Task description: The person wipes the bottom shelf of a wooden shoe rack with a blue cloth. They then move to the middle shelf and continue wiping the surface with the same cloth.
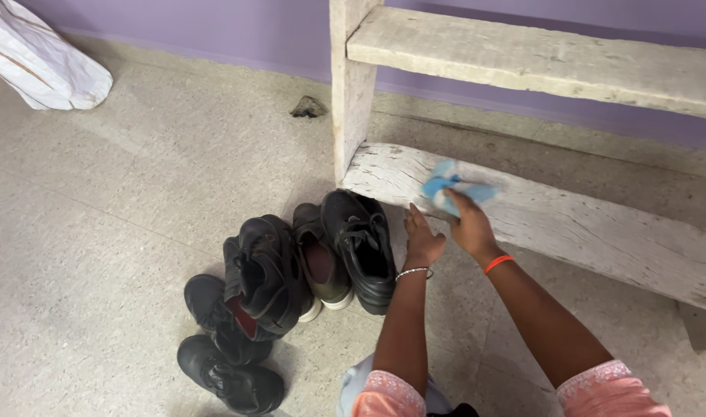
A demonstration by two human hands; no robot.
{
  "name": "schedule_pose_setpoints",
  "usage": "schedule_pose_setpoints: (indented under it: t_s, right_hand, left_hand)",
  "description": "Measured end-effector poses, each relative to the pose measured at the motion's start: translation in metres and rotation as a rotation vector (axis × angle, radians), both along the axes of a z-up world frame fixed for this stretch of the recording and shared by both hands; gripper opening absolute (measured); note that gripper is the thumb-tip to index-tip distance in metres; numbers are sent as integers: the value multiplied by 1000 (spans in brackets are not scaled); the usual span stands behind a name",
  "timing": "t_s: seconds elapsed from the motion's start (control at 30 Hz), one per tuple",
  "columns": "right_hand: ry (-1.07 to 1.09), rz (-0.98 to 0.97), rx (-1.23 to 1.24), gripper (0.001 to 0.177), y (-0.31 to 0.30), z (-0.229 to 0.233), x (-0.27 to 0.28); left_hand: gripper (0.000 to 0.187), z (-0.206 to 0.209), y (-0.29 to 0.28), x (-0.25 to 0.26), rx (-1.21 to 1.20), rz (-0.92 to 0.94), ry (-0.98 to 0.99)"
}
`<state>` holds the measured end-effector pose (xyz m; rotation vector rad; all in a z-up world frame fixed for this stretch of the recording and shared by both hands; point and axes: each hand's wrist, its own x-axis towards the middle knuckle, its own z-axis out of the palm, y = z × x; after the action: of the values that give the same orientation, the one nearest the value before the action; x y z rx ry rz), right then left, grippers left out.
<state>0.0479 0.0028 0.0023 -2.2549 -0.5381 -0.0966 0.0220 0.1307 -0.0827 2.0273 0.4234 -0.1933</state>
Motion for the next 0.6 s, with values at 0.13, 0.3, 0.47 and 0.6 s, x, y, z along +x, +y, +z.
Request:
schedule_pose_setpoints:
  t_s: [0.13, 0.3, 0.47, 0.6]
  right_hand:
    - [62, 177, 205, 66, 21, 11, 13]
    - [-20, -104, 229, 58, 23, 7, 44]
    - [24, -295, -20, 57, 28, -14, 56]
    - [108, -8, 109, 57, 58, -14, 51]
  left_hand:
    - [119, 6, -1, -4, -18, 2, 20]
    - [116, 32, 5, -9, -13, -16, 112]
    - [115, 44, 1, -10, 21, -39, 108]
    - [116, 43, -3, -11, 33, -48, 106]
